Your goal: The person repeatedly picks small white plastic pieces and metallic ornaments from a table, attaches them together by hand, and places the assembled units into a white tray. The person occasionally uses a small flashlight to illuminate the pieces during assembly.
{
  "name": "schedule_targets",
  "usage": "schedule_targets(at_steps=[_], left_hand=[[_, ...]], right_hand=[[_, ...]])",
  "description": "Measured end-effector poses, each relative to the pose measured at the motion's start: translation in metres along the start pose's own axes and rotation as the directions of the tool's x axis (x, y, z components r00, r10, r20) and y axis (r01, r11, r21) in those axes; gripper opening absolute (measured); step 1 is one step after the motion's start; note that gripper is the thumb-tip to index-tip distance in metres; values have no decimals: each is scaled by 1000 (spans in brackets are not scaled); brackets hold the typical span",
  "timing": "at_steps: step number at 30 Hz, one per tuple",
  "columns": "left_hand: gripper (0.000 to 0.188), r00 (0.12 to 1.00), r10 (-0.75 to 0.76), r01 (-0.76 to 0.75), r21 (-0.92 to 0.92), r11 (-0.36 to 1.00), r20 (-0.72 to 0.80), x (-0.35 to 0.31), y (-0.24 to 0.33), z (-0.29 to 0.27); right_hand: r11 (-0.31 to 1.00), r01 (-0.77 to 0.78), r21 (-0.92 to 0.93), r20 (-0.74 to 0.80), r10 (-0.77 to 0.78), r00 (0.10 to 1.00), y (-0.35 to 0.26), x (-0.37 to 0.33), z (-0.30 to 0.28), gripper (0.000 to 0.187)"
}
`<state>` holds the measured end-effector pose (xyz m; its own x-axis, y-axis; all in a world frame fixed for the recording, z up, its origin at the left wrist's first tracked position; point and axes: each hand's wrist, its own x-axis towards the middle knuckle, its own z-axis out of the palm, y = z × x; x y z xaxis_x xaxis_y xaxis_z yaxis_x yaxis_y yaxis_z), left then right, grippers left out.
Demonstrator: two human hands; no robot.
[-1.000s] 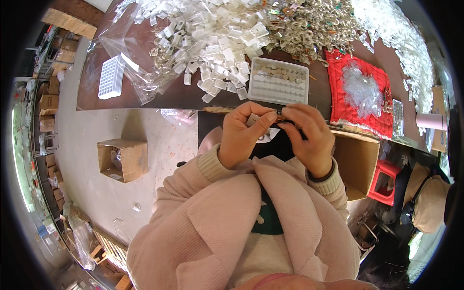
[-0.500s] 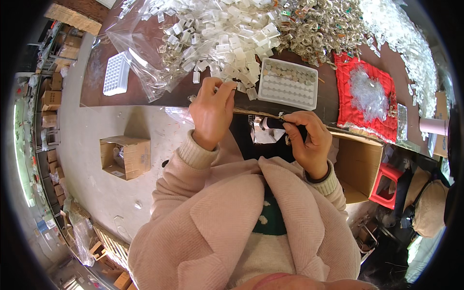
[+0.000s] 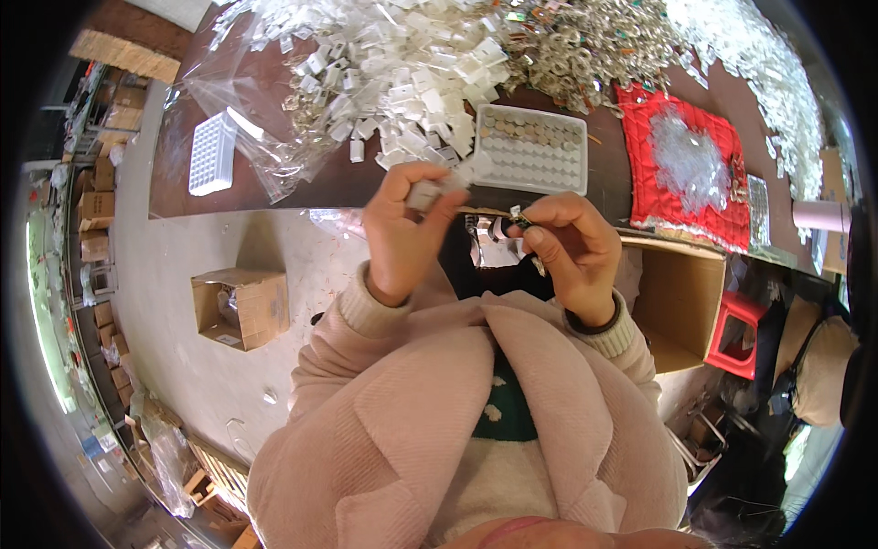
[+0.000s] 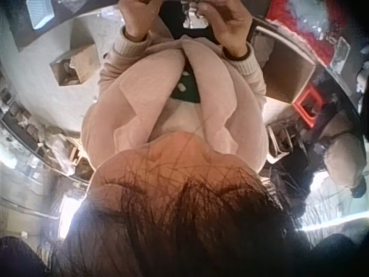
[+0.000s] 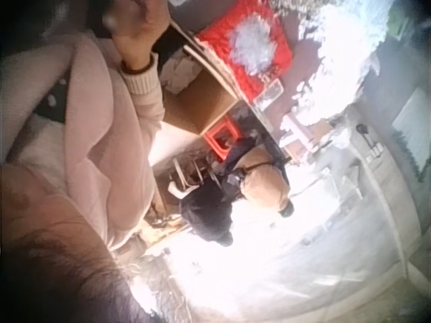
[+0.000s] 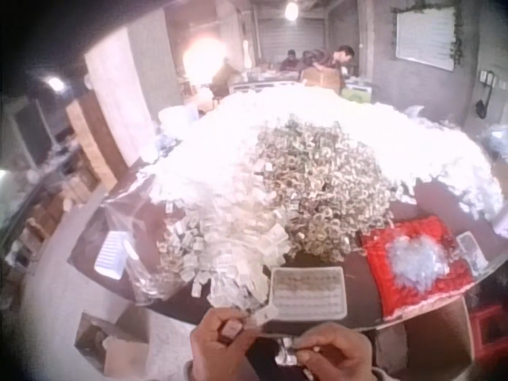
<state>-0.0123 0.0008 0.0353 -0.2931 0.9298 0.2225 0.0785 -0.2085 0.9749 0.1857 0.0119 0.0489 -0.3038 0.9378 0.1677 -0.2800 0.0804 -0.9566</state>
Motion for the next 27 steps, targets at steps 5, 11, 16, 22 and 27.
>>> schedule_targets(at_steps=[5, 11, 16, 22, 27], left_hand=[[30, 942, -206, 258, -179, 949, 266, -18, 4, 27], [28, 722, -405, 672, -426, 606, 561, -14, 10, 18], [23, 746, -344, 659, -560, 502, 570, -14, 6, 20], [20, 914, -281, 407, -652, 640, 294, -26, 2, 33], [24, 968, -157, 245, -589, 770, 198, -29, 0, 35]], right_hand=[[983, 89, 159, 36, -96, 995, -6, 1, -4, 18], [987, 67, 143, 8, -69, 998, -10, 1, -14, 17], [995, 83, 49, -29, -82, 996, -9, -1, -8, 16], [921, 203, -333, -118, -255, 960, -5, 0, 2, 19], [915, 230, -330, -119, -282, 952, -1, 1, 5, 21]])
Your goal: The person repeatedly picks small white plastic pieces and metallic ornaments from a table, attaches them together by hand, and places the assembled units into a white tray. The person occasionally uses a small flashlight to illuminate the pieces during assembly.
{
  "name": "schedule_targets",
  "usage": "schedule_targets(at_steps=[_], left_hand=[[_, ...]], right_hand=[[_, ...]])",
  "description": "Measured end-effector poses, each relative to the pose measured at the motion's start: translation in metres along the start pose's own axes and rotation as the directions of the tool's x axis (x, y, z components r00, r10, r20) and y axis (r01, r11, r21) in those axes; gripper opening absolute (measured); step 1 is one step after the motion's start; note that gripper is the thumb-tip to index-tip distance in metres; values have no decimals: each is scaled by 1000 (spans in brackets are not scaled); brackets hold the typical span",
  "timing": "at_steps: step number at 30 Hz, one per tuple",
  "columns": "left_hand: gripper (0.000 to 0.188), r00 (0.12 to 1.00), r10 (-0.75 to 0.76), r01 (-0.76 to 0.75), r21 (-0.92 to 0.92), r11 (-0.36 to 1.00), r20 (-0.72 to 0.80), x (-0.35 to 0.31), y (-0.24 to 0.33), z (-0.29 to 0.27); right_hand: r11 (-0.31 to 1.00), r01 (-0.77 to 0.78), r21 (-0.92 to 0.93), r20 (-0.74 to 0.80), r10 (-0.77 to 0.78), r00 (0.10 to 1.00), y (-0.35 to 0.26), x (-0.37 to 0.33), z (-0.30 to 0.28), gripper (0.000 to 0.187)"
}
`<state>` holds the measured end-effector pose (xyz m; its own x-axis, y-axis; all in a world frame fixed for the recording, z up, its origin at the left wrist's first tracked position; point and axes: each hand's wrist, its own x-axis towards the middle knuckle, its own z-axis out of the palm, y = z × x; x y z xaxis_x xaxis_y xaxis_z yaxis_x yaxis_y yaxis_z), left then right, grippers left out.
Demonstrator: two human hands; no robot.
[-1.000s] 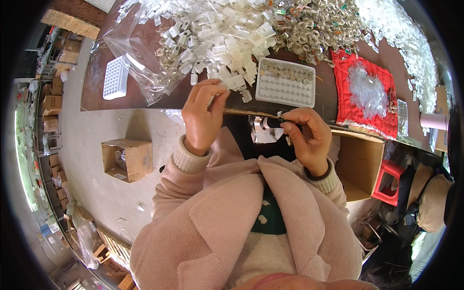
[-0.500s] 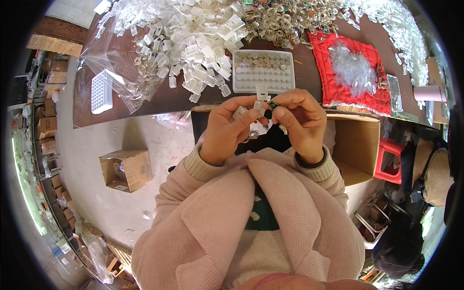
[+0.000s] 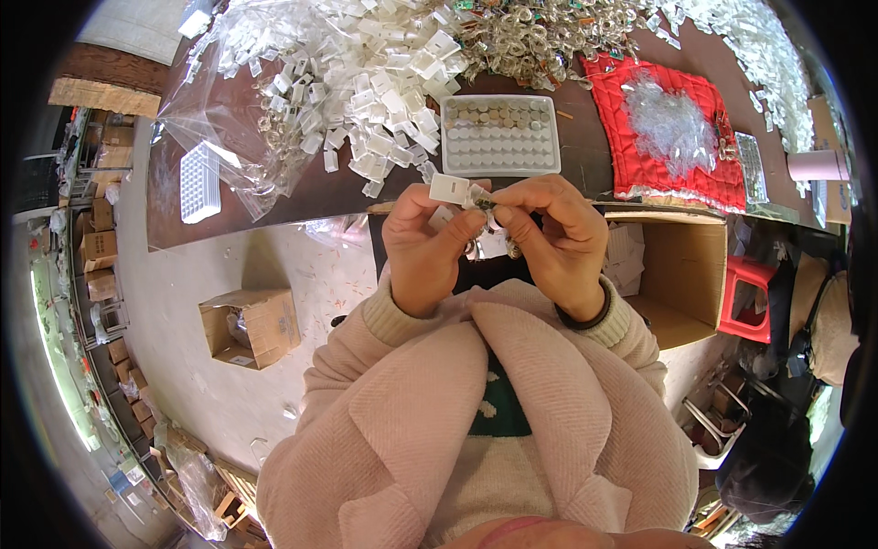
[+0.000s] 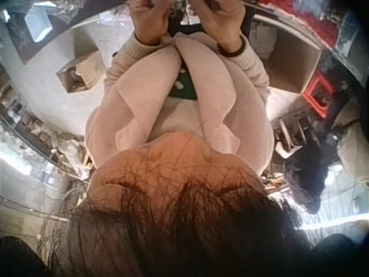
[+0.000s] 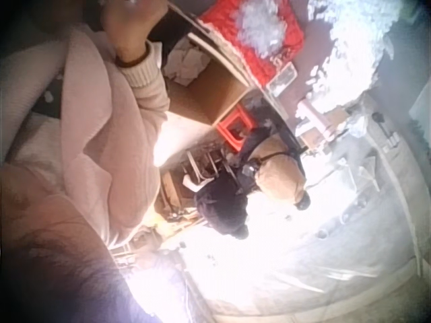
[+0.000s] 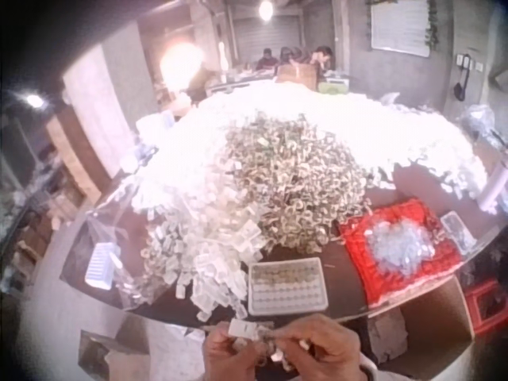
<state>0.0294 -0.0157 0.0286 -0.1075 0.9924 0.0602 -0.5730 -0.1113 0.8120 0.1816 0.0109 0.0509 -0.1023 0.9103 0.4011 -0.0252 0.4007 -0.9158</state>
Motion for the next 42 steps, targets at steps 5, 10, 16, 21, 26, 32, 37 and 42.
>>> schedule_targets(at_steps=[5, 10, 16, 21, 26, 32, 37, 42], left_hand=[[25, 991, 125, -129, 101, 987, 43, 0, -2, -5], [26, 980, 188, -193, 67, 979, 69, 0, -6, -9], [28, 964, 265, -266, 40, 963, 24, 0, -14, -11], [28, 949, 314, -314, 105, 944, 14, -1, -18, -9], [28, 936, 344, -352, 145, 925, 79, 1, -15, -7], [29, 989, 122, -135, -155, 979, -89, -5, -18, -8], [20, 983, 162, -152, 109, 982, -86, -6, -18, -14], [20, 988, 51, -50, 8, 999, -148, 1, -20, -5]], right_hand=[[997, -50, 58, 16, 49, 999, -2, 0, 3, 21], [900, -327, 289, 135, 300, 944, -9, -1, -2, 21], [982, -123, 143, 129, 104, 986, -4, 0, 2, 21], [985, -161, 60, 36, 159, 987, -7, -3, 9, 22], [963, -268, 31, 52, 266, 963, -17, 1, 3, 22], [914, -299, 273, 107, 280, 954, -5, 0, 11, 21], [969, 30, -243, 108, -4, 994, -5, -5, 10, 19], [934, 125, -335, 107, -94, 990, -13, 4, 7, 22]])
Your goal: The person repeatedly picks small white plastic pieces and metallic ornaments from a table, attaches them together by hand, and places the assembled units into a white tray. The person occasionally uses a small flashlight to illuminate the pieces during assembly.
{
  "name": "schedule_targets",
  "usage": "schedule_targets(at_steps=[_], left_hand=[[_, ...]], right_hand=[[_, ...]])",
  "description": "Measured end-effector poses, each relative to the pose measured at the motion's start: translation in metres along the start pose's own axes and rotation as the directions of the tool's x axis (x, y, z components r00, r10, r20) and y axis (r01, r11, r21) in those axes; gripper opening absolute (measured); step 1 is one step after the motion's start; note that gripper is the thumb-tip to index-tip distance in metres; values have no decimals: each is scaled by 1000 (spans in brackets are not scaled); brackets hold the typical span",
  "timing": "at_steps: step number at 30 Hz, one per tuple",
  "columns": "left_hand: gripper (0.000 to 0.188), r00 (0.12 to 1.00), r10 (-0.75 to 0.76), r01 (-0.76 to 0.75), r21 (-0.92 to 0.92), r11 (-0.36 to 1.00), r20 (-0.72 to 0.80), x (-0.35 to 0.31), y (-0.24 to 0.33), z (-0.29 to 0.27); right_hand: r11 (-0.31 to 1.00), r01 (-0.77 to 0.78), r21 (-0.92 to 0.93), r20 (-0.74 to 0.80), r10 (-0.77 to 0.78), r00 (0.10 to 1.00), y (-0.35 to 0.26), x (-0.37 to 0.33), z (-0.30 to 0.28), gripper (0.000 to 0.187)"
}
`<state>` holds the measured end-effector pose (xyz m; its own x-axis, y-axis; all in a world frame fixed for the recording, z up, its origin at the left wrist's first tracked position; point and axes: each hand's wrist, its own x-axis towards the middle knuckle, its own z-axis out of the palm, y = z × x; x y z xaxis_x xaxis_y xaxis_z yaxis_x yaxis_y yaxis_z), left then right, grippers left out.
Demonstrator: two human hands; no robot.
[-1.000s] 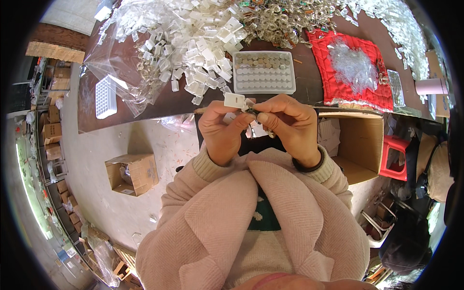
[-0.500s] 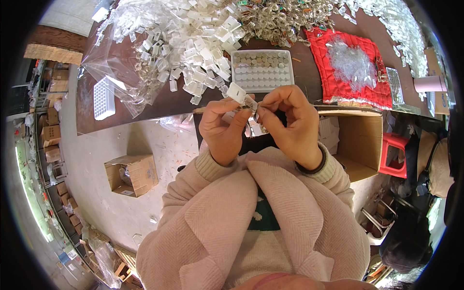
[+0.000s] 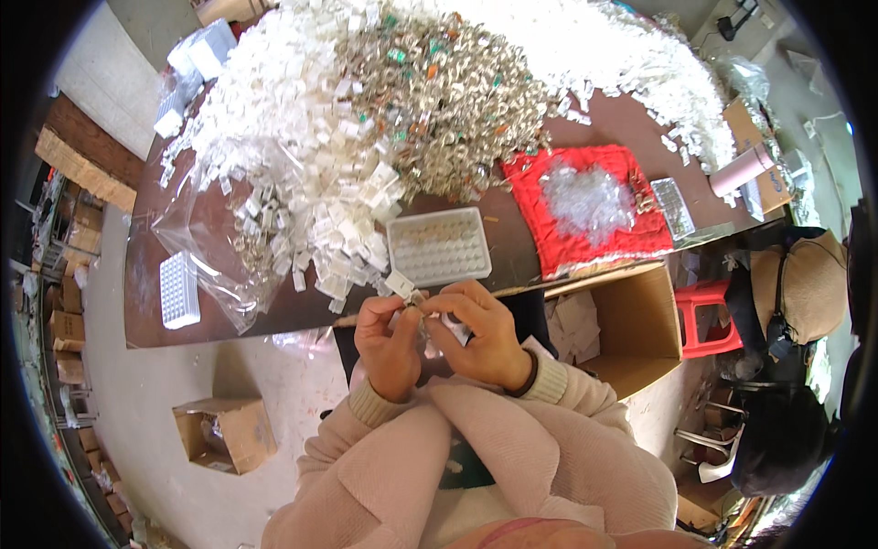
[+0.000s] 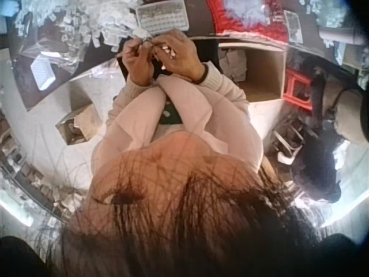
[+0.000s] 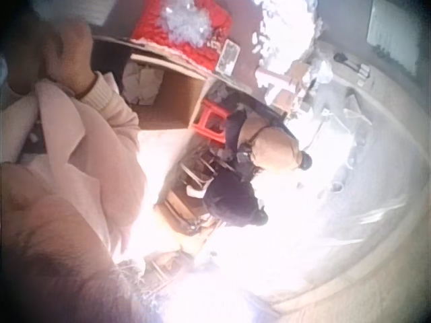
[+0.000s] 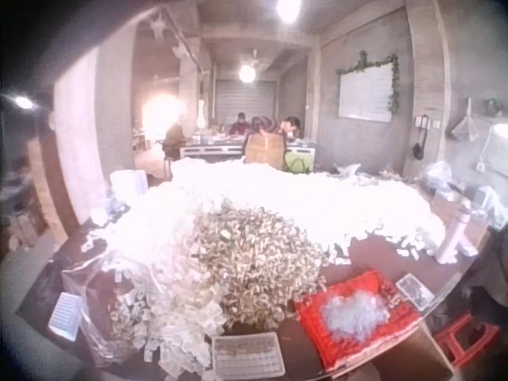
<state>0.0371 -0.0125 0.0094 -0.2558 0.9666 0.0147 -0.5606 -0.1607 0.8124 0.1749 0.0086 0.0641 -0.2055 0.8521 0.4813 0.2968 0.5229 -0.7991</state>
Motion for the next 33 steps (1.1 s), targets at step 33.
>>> schedule_targets(at_steps=[33], left_hand=[[13, 968, -212, 240, -251, 938, 134, 17, 7, -18]], right_hand=[[851, 56, -523, 51, -34, 998, 82, 48, -20, 16]])
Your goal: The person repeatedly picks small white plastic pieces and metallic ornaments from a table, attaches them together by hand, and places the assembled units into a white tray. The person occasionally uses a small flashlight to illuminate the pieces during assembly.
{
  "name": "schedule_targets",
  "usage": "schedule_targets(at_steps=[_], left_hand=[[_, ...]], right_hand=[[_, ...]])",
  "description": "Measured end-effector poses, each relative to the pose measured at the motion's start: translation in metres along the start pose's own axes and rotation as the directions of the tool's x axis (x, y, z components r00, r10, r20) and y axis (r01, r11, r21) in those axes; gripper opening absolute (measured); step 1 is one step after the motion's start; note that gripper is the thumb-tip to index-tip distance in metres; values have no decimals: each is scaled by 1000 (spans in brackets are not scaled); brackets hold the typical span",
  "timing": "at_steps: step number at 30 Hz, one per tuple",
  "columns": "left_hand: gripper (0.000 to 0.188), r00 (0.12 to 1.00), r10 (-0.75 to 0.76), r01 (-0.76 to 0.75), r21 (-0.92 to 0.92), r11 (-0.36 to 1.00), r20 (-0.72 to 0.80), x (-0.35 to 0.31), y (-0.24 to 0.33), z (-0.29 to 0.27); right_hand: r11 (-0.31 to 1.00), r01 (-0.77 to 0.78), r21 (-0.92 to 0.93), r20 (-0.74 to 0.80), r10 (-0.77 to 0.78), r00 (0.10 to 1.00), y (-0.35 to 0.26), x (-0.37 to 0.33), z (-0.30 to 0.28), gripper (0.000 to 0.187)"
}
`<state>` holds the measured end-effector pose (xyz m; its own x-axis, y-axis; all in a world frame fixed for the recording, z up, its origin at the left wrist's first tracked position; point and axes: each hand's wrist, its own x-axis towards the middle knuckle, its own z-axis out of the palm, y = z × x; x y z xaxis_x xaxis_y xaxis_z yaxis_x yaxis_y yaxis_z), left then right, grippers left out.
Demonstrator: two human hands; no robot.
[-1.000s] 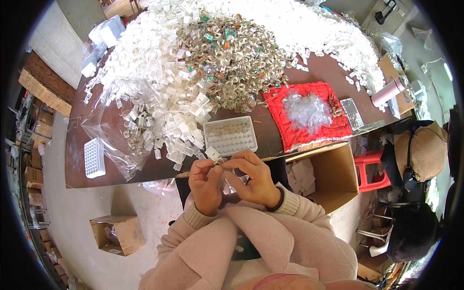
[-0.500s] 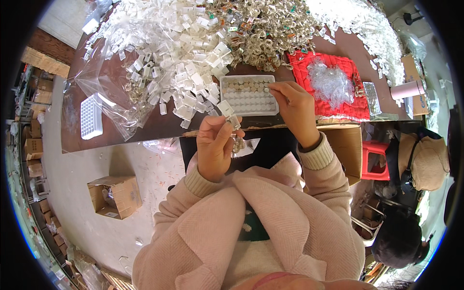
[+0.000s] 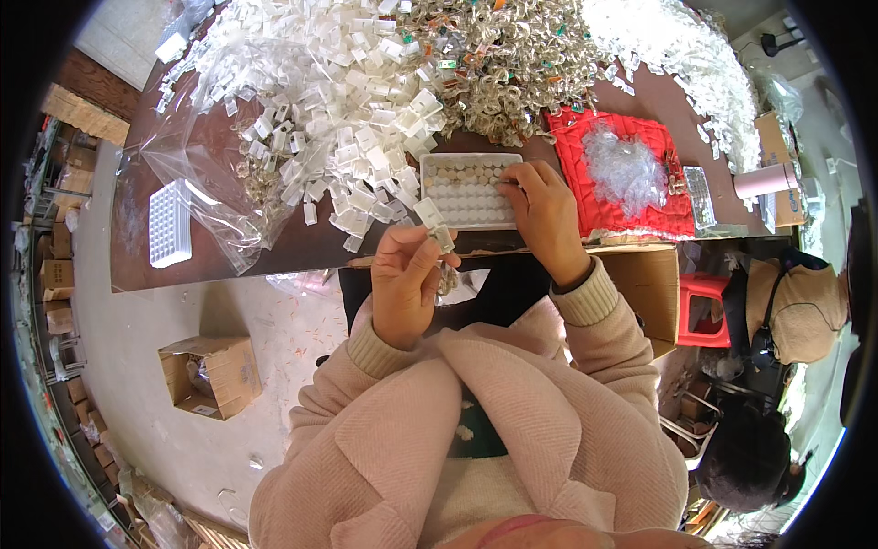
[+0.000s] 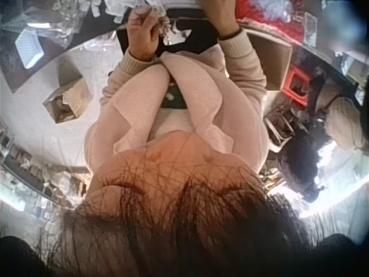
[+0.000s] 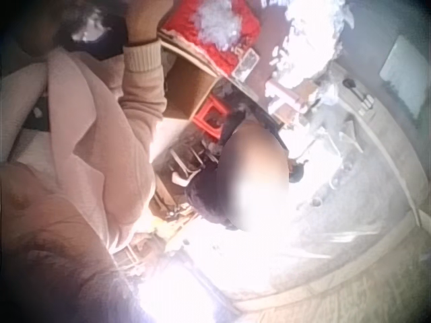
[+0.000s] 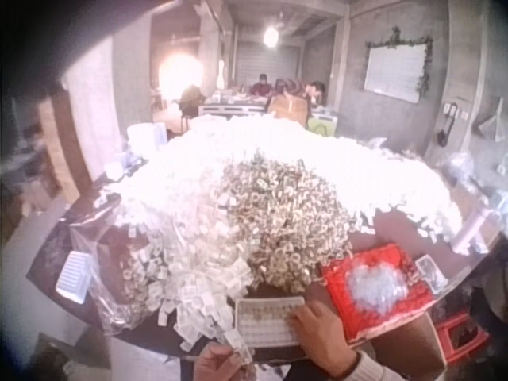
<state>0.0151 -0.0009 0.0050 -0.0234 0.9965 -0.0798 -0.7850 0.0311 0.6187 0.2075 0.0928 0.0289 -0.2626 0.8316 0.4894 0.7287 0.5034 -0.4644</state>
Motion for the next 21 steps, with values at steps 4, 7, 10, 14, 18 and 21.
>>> schedule_targets(at_steps=[4, 7, 10, 14, 18, 21], left_hand=[[13, 999, -18, 19, -16, 1000, 47, 1, 0, 0], [12, 998, -54, 55, -22, 998, 43, 1, 0, 1], [14, 995, -93, 93, -5, 996, 30, 3, 0, 5], [13, 999, -40, 40, 41, 998, -14, 5, -3, 9], [15, 1000, 11, -11, 29, 1000, 8, 3, -7, 11], [16, 998, 56, -51, 116, 992, -40, 0, -11, 12]], right_hand=[[996, 51, -68, 42, -49, 998, 0, 2, 1, 19], [988, 84, -127, 62, -77, 995, 1, 5, 5, 21], [984, 102, -143, 76, -92, 993, -5, 9, 3, 21], [969, 55, 241, 55, -70, 996, -28, 0, -13, 22], [938, 195, 285, 1, -204, 979, -55, -10, -23, 23], [955, 201, 219, 21, -211, 977, -66, -12, -26, 23]])
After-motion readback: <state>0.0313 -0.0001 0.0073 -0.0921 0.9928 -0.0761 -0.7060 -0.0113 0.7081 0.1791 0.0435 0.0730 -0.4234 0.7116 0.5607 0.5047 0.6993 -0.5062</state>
